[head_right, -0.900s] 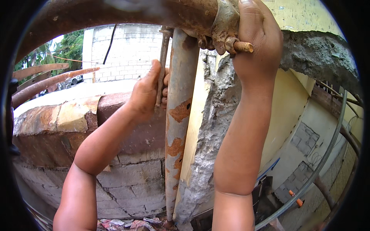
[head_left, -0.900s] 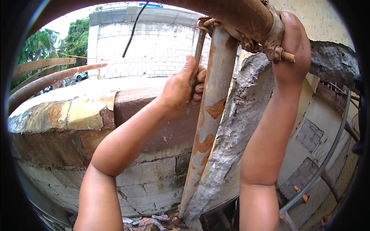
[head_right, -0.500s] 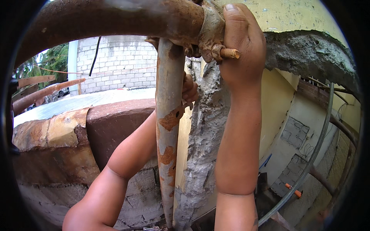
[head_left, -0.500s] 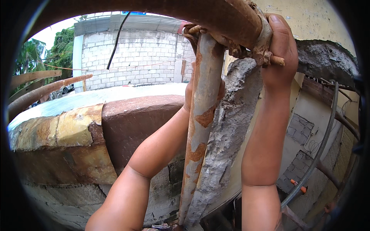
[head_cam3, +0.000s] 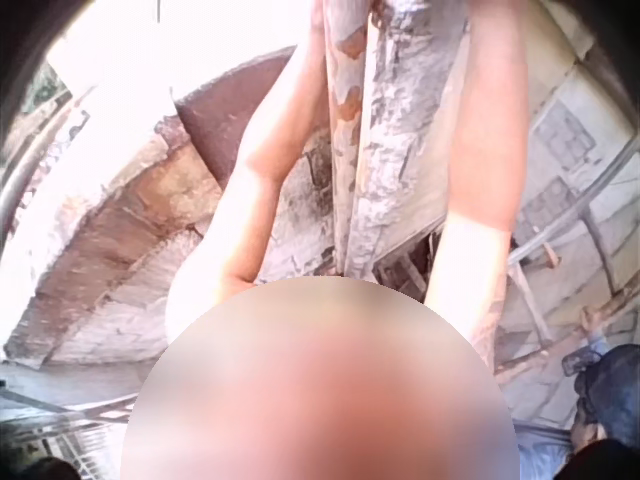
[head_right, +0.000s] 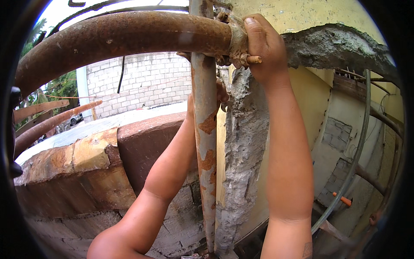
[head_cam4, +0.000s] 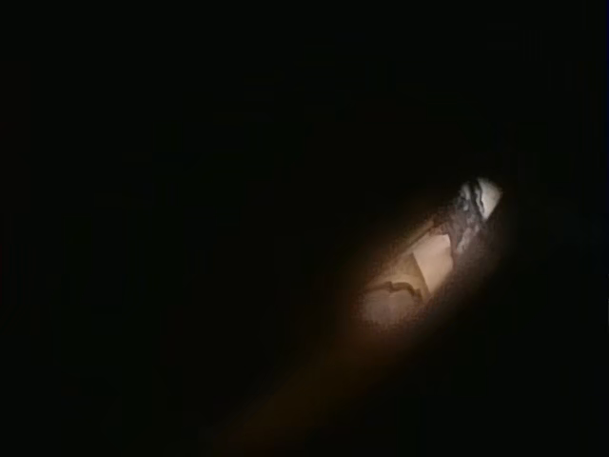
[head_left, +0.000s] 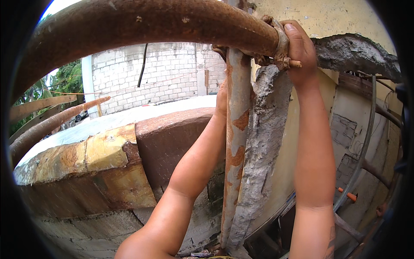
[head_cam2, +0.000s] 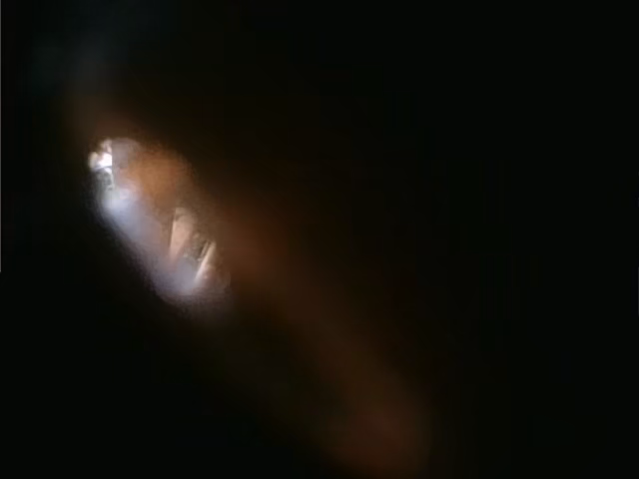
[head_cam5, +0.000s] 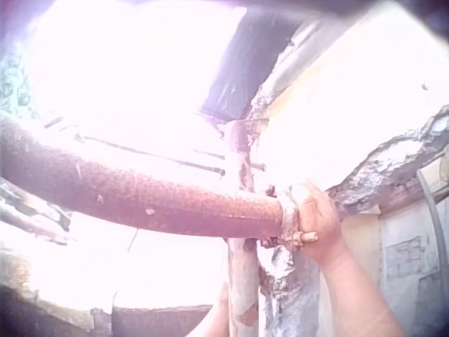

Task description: The person adjusts a head-mounted camera, then uses a wrench to tighten bolts on a metal scaffolding pole attached to a wall. The person repeatedly turns the wrench to secure the scaffolding connection.

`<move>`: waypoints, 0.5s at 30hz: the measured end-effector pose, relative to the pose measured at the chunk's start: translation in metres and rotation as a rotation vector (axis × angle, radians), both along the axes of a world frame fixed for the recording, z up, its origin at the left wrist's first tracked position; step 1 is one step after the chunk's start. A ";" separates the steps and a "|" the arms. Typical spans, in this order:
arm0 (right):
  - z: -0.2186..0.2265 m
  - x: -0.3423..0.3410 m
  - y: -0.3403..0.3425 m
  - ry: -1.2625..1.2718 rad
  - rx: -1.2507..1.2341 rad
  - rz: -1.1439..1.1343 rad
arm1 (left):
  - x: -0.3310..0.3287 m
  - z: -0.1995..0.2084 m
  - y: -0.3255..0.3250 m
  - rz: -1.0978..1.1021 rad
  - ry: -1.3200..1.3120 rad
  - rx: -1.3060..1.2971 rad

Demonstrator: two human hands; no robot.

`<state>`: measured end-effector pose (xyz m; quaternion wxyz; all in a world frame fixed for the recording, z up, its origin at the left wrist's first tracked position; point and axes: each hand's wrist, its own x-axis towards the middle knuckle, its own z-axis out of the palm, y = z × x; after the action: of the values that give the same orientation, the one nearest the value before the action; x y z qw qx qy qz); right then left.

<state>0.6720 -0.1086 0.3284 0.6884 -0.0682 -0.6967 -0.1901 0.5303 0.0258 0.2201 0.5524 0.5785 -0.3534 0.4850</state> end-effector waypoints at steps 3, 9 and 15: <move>-0.003 -0.005 -0.010 -0.006 -0.075 0.010 | 0.001 0.009 -0.007 -0.049 -0.031 -0.043; 0.000 0.002 -0.012 -0.039 -0.103 0.052 | 0.009 0.006 -0.012 -0.117 -0.036 -0.123; -0.002 0.002 -0.014 -0.078 -0.255 0.113 | -0.043 -0.010 0.003 0.819 -0.127 -0.216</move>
<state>0.6739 -0.1229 0.3265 0.6562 -0.1082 -0.7441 -0.0635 0.4874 0.0283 0.2103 0.3486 0.5787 -0.0749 0.7334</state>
